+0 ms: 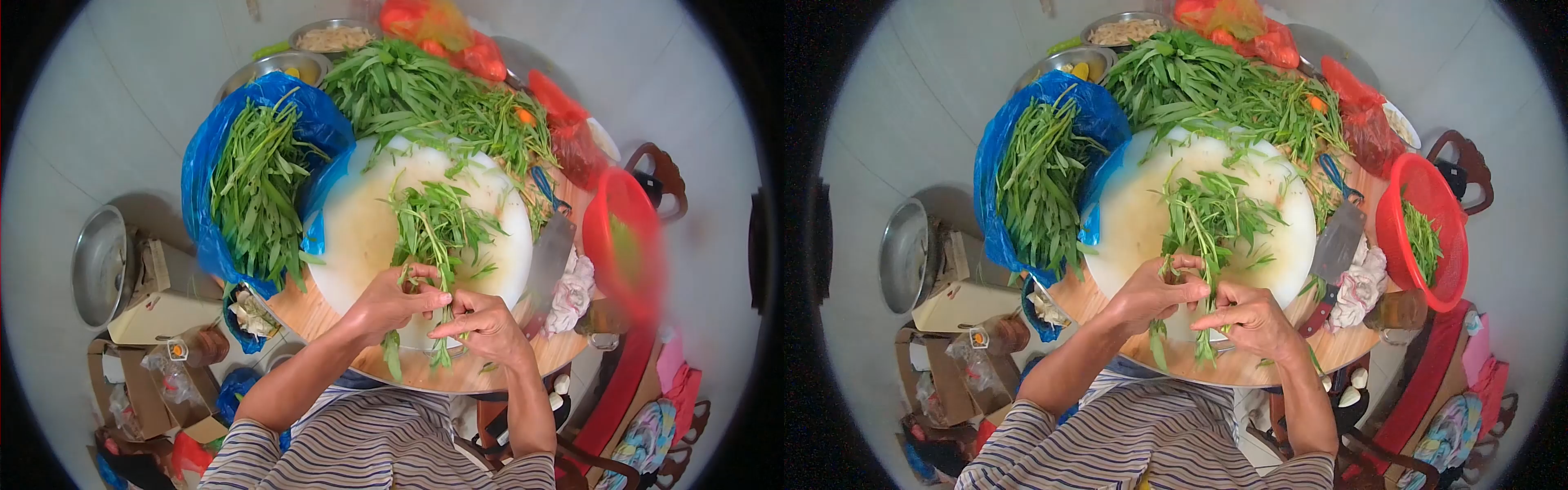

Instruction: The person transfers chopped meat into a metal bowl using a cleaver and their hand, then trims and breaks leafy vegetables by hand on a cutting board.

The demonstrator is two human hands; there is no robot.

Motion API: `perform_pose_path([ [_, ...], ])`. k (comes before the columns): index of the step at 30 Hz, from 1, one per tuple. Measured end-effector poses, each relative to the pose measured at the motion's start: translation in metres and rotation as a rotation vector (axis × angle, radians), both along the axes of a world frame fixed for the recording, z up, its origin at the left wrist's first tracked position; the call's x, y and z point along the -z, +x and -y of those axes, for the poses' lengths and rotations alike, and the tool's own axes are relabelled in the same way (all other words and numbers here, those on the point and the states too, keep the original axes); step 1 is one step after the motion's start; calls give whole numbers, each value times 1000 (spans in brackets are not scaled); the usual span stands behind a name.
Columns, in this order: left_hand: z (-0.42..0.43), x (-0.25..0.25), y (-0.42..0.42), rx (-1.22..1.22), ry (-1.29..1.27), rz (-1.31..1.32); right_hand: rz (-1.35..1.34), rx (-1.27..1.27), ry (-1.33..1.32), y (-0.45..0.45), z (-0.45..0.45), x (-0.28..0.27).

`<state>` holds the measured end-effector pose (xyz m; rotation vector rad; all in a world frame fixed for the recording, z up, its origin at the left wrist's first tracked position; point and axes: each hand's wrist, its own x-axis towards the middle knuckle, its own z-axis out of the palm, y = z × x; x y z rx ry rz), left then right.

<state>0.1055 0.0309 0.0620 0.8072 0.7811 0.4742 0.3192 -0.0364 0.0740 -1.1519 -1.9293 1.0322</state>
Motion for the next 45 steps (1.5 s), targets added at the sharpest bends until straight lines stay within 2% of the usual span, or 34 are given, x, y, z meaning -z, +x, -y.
perform_pose_path([
  [2,3,2,6,-91,74,-34,-31,-7,1,2,2,-1],
  [6,-5,1,0,-51,-10,-6,-30,79,1,14,7,7],
  [8,-6,6,-1,-93,-48,15,20,381,-85,20,11,7],
  [9,-6,6,-2,-94,-50,16,21,380,-87,16,13,7],
  [11,-4,5,-4,-169,-60,11,-134,716,-100,6,20,3],
  [15,-2,7,-3,-154,-38,-5,-102,647,-68,5,40,-10],
  [18,-1,1,0,-158,-47,-11,-83,462,-117,-4,44,-16],
  [22,2,-1,3,-197,-35,-2,8,449,-78,-18,42,-14],
  [28,8,0,5,-206,-7,-9,-109,477,-179,-27,38,-11],
  [30,11,0,7,-208,6,-3,-180,536,-348,-30,36,-10],
  [34,17,-2,10,-239,42,-13,-205,583,-353,-29,33,2],
  [37,20,-2,12,-260,55,-24,-326,553,-360,-27,34,7],
  [42,23,4,14,-285,74,10,-446,568,-706,-24,31,-4],
  [45,27,10,11,-287,89,-4,-435,547,-619,-28,32,6],
])
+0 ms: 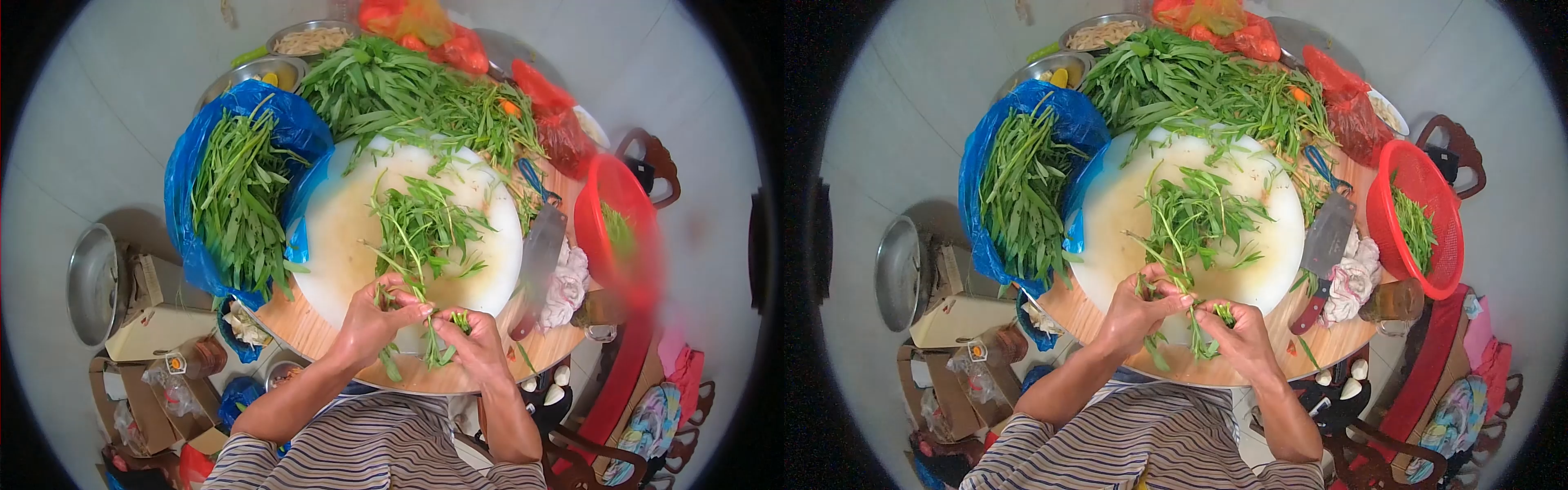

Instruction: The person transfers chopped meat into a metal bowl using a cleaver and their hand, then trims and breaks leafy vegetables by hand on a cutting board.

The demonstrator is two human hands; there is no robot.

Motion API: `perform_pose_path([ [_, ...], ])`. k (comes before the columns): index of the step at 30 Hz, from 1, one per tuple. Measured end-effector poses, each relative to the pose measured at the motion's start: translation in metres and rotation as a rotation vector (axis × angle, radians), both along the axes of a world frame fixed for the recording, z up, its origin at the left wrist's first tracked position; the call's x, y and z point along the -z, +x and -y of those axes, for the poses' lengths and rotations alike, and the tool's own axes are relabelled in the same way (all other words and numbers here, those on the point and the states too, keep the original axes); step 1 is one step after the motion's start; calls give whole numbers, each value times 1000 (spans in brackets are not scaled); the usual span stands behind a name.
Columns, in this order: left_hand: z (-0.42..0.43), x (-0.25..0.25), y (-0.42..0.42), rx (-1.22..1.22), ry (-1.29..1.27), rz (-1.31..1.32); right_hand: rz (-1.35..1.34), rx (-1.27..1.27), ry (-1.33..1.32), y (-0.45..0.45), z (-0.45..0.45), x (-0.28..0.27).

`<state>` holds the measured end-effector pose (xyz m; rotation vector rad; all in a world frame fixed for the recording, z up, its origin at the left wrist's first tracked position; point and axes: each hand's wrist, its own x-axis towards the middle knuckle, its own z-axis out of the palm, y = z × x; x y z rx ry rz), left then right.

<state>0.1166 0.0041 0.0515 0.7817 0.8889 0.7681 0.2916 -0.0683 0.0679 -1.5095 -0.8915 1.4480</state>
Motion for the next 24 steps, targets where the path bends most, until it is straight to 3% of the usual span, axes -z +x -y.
perform_pose_path([
  [7,10,4,-17,-1,13,-20,139,190,-65,-13,-5,5],
  [10,7,-7,-34,14,-41,41,316,91,35,-4,-14,5],
  [12,7,-7,-40,49,-84,61,305,139,299,-3,-24,5],
  [13,7,-3,-41,77,-62,26,436,38,255,2,-28,-5],
  [16,10,-4,-42,111,-44,-22,465,-55,192,-16,-46,-12],
  [20,14,5,-45,233,3,-29,441,-159,358,-29,-66,5],
  [24,16,5,-46,66,-59,34,197,-98,127,-25,-65,-8],
])
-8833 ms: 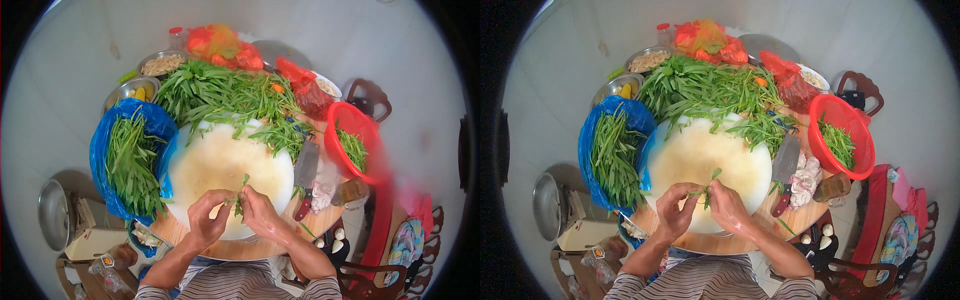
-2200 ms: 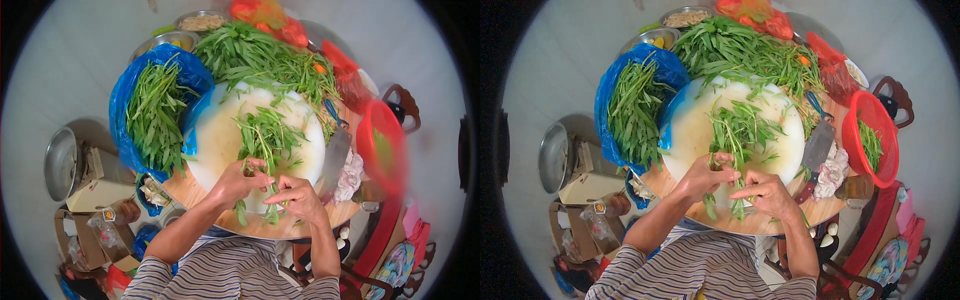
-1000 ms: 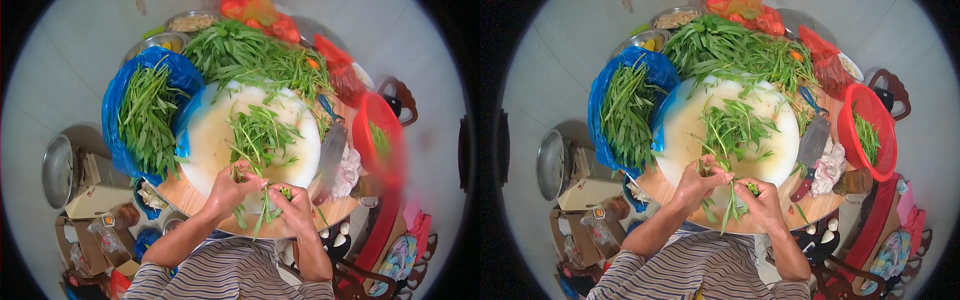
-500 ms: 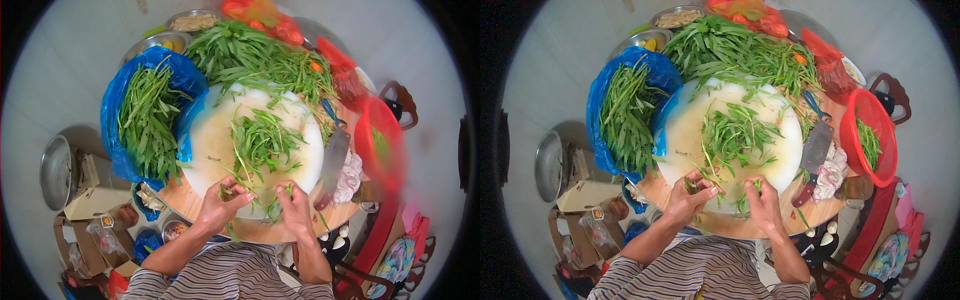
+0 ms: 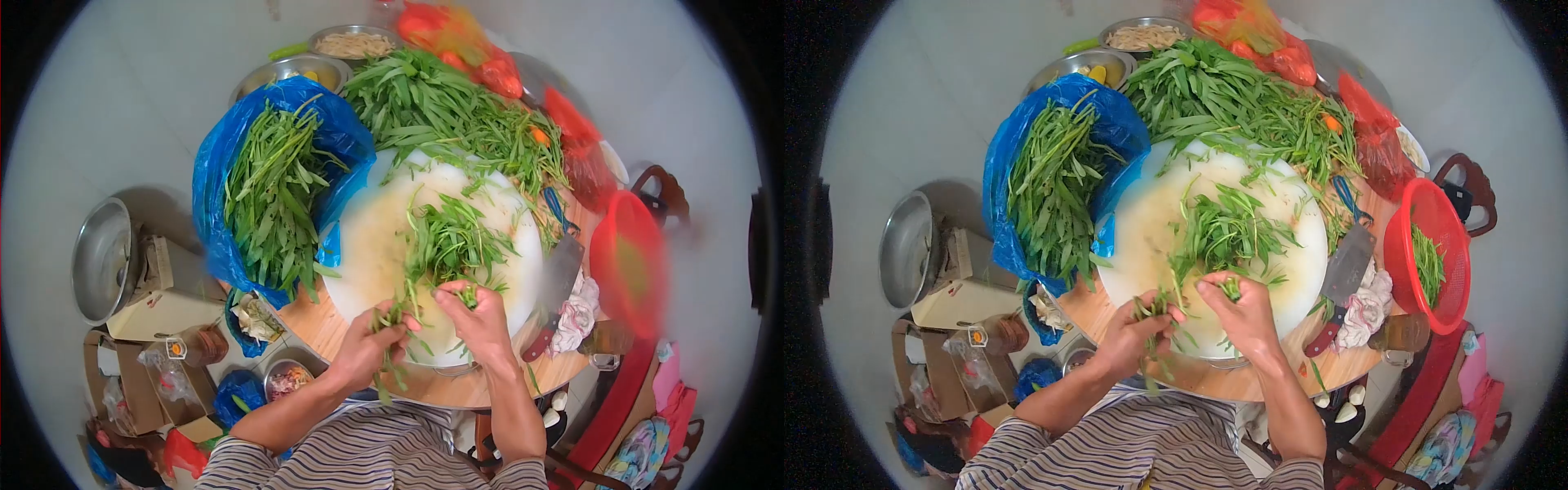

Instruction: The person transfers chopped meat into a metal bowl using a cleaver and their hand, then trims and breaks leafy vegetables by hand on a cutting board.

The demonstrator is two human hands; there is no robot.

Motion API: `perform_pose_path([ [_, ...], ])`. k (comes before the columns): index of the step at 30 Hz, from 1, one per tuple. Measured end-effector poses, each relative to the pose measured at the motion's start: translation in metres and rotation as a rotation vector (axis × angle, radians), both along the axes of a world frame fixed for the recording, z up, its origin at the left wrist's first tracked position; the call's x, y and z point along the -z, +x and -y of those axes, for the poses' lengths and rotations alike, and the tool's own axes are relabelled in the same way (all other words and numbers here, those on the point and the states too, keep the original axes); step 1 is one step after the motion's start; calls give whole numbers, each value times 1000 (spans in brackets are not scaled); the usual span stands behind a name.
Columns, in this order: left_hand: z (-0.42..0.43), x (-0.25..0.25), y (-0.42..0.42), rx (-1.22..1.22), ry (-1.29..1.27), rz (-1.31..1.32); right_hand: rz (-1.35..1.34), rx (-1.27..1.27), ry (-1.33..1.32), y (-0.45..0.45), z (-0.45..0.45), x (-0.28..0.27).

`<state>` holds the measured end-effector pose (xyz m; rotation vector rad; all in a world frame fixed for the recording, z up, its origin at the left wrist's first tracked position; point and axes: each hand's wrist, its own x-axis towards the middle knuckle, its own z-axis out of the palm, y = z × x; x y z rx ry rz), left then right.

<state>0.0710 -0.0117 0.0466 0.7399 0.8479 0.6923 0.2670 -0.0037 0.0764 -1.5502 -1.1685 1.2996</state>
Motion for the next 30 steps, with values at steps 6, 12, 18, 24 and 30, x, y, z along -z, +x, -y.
perform_pose_path([
  [6,-8,-7,1,-138,-90,55,-48,29,-36,-4,22,7],
  [12,-20,-14,-5,-98,187,-254,113,27,244,2,24,-12],
  [18,-22,-4,-18,-152,622,-289,349,112,715,30,9,-58],
  [24,-24,-6,-18,-148,828,-345,547,-189,734,29,-4,-77],
  [30,-27,-18,-18,-96,809,-389,541,-343,609,35,-7,-64],
])
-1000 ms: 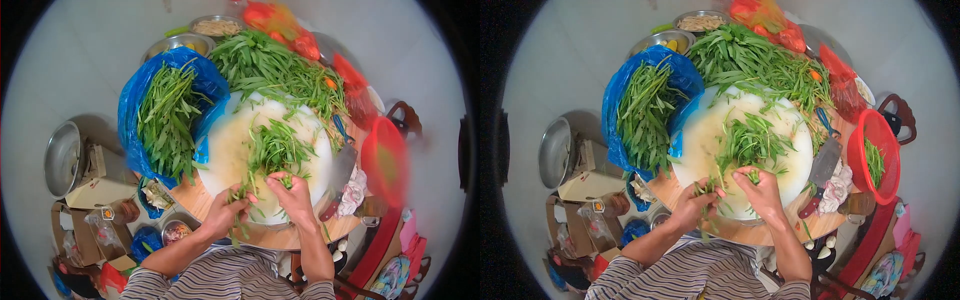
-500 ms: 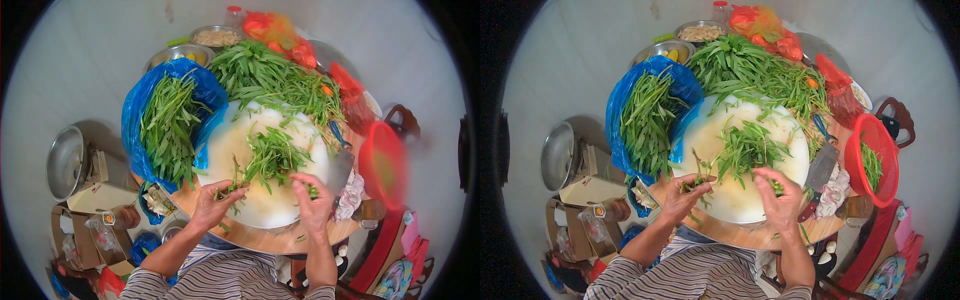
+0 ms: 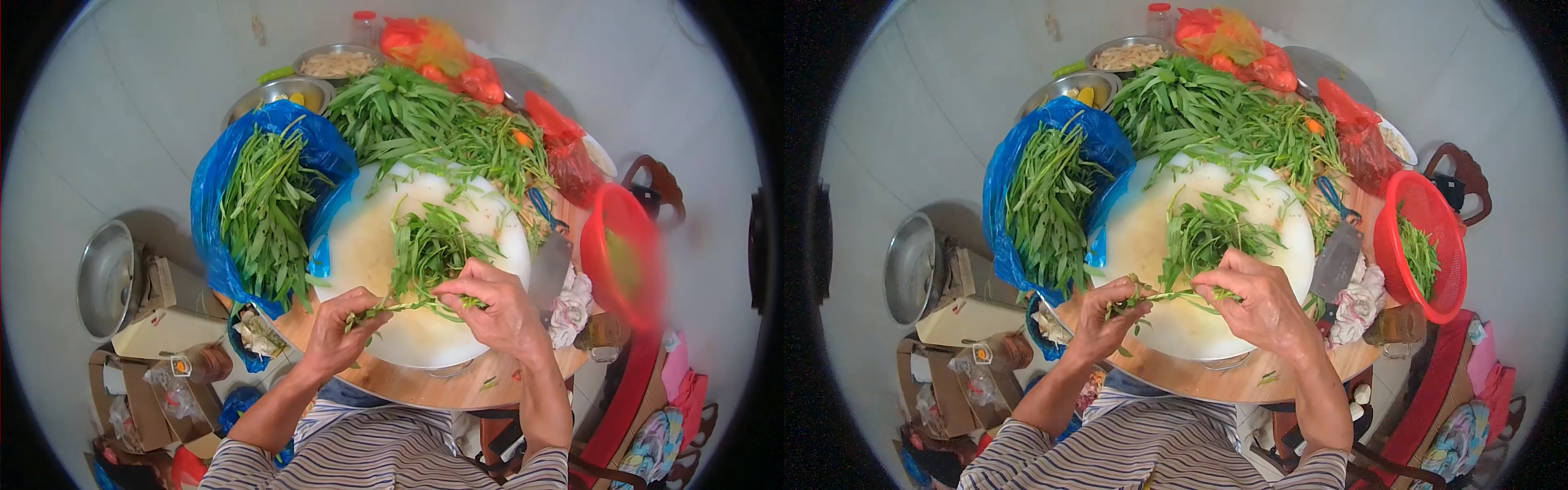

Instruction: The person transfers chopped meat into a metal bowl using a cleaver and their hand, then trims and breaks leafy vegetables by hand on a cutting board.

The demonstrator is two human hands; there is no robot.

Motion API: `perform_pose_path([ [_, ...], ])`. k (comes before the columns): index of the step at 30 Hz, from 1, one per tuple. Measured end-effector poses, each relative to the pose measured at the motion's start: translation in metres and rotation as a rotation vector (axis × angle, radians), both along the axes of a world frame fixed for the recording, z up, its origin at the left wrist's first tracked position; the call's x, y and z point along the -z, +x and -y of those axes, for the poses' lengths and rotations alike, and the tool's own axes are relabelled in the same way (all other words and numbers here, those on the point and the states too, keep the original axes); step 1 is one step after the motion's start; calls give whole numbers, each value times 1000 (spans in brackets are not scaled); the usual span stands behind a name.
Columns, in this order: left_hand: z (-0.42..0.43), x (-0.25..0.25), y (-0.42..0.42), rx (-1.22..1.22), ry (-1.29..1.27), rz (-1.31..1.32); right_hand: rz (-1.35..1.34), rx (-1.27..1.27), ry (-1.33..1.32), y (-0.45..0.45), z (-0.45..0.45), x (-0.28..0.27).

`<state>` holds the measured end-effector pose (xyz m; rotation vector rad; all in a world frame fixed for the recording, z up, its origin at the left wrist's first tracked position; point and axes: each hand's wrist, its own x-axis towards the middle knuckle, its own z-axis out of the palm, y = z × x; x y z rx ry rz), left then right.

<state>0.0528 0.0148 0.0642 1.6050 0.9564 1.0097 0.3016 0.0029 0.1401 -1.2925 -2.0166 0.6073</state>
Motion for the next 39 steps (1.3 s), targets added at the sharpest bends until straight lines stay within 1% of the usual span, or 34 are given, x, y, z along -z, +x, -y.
perform_pose_path([
  [1,0,-2,1,-1,-2,-1,-1,-16,-42,0,2,2],
  [5,1,-3,3,1,-65,-31,32,-53,-54,-1,10,7],
  [7,1,-4,3,-2,-79,-25,200,-57,-9,0,16,13],
  [8,2,-6,2,21,-74,-56,202,-57,-9,-2,19,17],
  [10,5,-5,3,48,-67,-81,280,57,-54,-10,25,26],
  [11,8,-3,4,95,-101,-43,282,58,-53,-13,27,33],
  [12,10,-4,6,142,-136,-5,170,119,-75,-16,28,42],
  [13,13,-8,9,166,-157,-22,57,179,-97,-16,26,51],
  [14,13,-3,9,167,-158,-21,58,181,-98,-14,22,60],
  [16,13,10,10,220,-220,83,-198,397,-200,-7,14,72],
  [17,11,6,8,224,-220,83,-197,401,-200,0,8,67],
  [19,4,-4,1,92,-641,156,-426,526,-367,16,-9,52],
  [20,0,-2,-2,92,-641,158,-424,525,-367,22,-18,45],
  [22,-6,7,-4,-3,-767,522,60,613,-332,29,-32,34],
  [23,-8,6,-4,-9,-804,569,144,589,-256,32,-36,44],
  [24,-9,6,-2,-7,-803,570,145,590,-253,34,-41,52],
  [26,-10,7,2,-46,-835,638,283,521,-383,38,-48,66],
  [27,-10,7,3,-46,-833,640,284,520,-381,42,-50,72],
  [29,-11,8,3,10,-782,697,145,519,-349,51,-49,80],
  [30,-11,9,1,7,-782,696,144,517,-350,51,-45,72],
  [32,-15,10,-1,-15,-798,709,112,699,-282,55,-30,44],
  [33,-17,7,-3,-15,-798,710,113,699,-281,58,-22,35],
  [35,-21,0,-5,-57,-705,619,240,765,14,64,-6,21],
  [36,-24,0,-4,-53,-709,620,243,769,13,64,1,12],
  [38,-30,-2,0,-65,-676,594,292,519,237,64,14,-3],
  [39,-34,-5,5,-67,-662,555,257,475,228,62,19,-4],
])
